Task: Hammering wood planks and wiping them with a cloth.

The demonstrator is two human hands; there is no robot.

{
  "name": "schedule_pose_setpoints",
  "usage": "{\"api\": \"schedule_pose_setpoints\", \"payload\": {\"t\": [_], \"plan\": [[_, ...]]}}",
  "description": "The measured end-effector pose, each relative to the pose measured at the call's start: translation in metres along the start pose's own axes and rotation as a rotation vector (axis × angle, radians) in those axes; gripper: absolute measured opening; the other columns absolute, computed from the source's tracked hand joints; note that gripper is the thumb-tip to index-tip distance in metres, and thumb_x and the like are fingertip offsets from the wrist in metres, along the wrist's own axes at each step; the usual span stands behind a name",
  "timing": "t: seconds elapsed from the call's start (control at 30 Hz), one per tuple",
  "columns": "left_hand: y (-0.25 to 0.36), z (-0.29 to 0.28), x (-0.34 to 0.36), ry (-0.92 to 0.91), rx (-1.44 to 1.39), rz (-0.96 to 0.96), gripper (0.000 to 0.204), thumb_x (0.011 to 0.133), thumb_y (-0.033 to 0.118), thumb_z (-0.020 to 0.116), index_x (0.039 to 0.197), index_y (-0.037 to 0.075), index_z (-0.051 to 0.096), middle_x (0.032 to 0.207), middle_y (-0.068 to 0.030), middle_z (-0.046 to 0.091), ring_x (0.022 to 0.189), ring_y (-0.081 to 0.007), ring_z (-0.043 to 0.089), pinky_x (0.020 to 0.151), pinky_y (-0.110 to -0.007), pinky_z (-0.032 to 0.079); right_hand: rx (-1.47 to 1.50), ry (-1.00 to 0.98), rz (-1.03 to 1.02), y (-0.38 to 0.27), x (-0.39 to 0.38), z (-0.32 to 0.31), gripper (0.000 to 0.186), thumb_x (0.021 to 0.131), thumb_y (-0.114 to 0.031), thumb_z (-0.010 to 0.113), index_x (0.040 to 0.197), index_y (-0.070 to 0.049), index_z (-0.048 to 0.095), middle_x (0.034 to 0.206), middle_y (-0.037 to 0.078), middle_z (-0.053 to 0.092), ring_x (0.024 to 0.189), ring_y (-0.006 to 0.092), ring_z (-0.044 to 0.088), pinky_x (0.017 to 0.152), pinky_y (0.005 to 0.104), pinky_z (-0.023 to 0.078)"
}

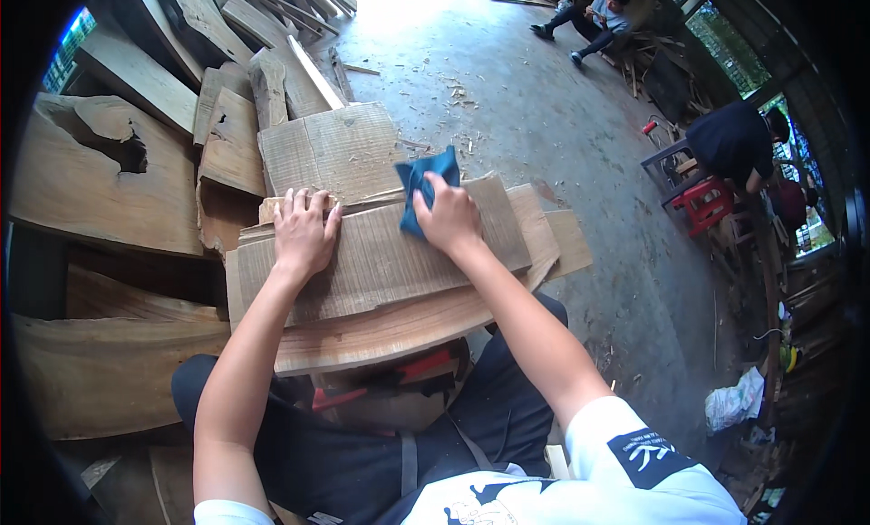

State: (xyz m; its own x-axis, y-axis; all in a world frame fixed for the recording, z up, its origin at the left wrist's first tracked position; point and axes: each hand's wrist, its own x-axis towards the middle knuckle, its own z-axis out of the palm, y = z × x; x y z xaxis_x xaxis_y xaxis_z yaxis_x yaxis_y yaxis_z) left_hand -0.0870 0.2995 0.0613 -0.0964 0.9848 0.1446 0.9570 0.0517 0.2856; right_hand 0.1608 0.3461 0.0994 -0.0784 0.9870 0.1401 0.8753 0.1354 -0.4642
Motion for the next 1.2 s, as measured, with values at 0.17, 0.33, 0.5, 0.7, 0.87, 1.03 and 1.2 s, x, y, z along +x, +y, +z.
{"api": "schedule_pose_setpoints", "payload": {"t": [0.17, 0.33, 0.5, 0.7, 0.87, 1.03, 1.2], "plan": [[-0.001, 0.003, 0.000, 0.042, 0.024, 0.027, 0.049, 0.105, 0.047, 0.052, 0.136, 0.011, 0.064, 0.146, -0.0215, 0.057, 0.145, -0.0414, 0.043, 0.121, -0.056, 0.029, -0.061, -0.014, 0.020, -0.033, 0.003, 0.021, 0.039, 0.097, -0.035, 0.063, 0.123, -0.007, 0.067, 0.097, 0.027, 0.076, 0.092, 0.0431, 0.076, 0.083, 0.0535, 0.062], [-0.009, 0.012, 0.002, 0.064, 0.034, 0.019, 0.045, 0.105, 0.043, 0.051, 0.135, 0.012, 0.065, 0.146, -0.0200, 0.058, 0.145, -0.0404, 0.044, 0.121, -0.057, 0.029, 0.004, -0.126, -0.212, -0.075, -0.098, 0.033, 0.049, 0.095, -0.037, 0.064, 0.138, -0.013, 0.066, 0.091, 0.022, 0.075, 0.079, 0.0402, 0.075, 0.077, 0.0503, 0.061], [-0.016, 0.021, 0.008, 0.135, 0.020, 0.061, 0.039, 0.105, 0.040, 0.051, 0.132, 0.018, 0.068, 0.140, -0.0175, 0.063, 0.141, -0.0401, 0.048, 0.119, -0.058, 0.033, -0.012, -0.198, -0.482, -0.076, -0.124, 0.035, 0.047, 0.095, -0.034, 0.066, 0.133, -0.007, 0.065, 0.081, 0.017, 0.072, 0.070, 0.0334, 0.075, 0.065, 0.0443, 0.062], [-0.018, 0.015, 0.006, 0.082, -0.018, 0.060, 0.039, 0.107, 0.030, 0.047, 0.136, 0.011, 0.064, 0.145, -0.0229, 0.057, 0.144, -0.0419, 0.045, 0.120, -0.059, 0.031, -0.082, -0.085, -0.150, -0.066, -0.011, 0.040, 0.036, 0.098, -0.035, 0.065, 0.121, -0.007, 0.063, 0.089, 0.026, 0.075, 0.085, 0.0433, 0.076, 0.072, 0.0535, 0.063], [-0.027, -0.001, 0.013, -0.047, -0.040, 0.062, 0.040, 0.108, 0.034, 0.044, 0.135, 0.012, 0.063, 0.146, -0.0212, 0.056, 0.146, -0.0418, 0.043, 0.120, -0.065, 0.028, -0.073, -0.052, -0.188, -0.082, -0.045, 0.041, 0.037, 0.099, -0.033, 0.063, 0.130, -0.012, 0.063, 0.089, 0.024, 0.075, 0.083, 0.0429, 0.075, 0.076, 0.0525, 0.062], [-0.034, -0.005, 0.011, -0.032, 0.056, -0.069, 0.042, 0.108, 0.040, 0.044, 0.135, 0.015, 0.065, 0.147, -0.0177, 0.057, 0.148, -0.0391, 0.041, 0.121, -0.064, 0.024, -0.056, -0.224, -0.364, -0.064, -0.084, 0.032, 0.043, 0.098, -0.038, 0.064, 0.137, -0.020, 0.063, 0.086, 0.024, 0.075, 0.077, 0.0418, 0.076, 0.072, 0.0527, 0.063], [-0.030, -0.003, 0.006, 0.046, 0.012, -0.075, 0.041, 0.105, 0.040, 0.049, 0.133, 0.014, 0.066, 0.144, -0.0150, 0.060, 0.145, -0.0345, 0.045, 0.120, -0.059, 0.027, -0.156, -0.001, -0.108, -0.040, -0.001, 0.022, 0.026, 0.101, -0.035, 0.061, 0.108, -0.011, 0.067, 0.087, 0.021, 0.076, 0.085, 0.0406, 0.077, 0.073, 0.0510, 0.064]]}}
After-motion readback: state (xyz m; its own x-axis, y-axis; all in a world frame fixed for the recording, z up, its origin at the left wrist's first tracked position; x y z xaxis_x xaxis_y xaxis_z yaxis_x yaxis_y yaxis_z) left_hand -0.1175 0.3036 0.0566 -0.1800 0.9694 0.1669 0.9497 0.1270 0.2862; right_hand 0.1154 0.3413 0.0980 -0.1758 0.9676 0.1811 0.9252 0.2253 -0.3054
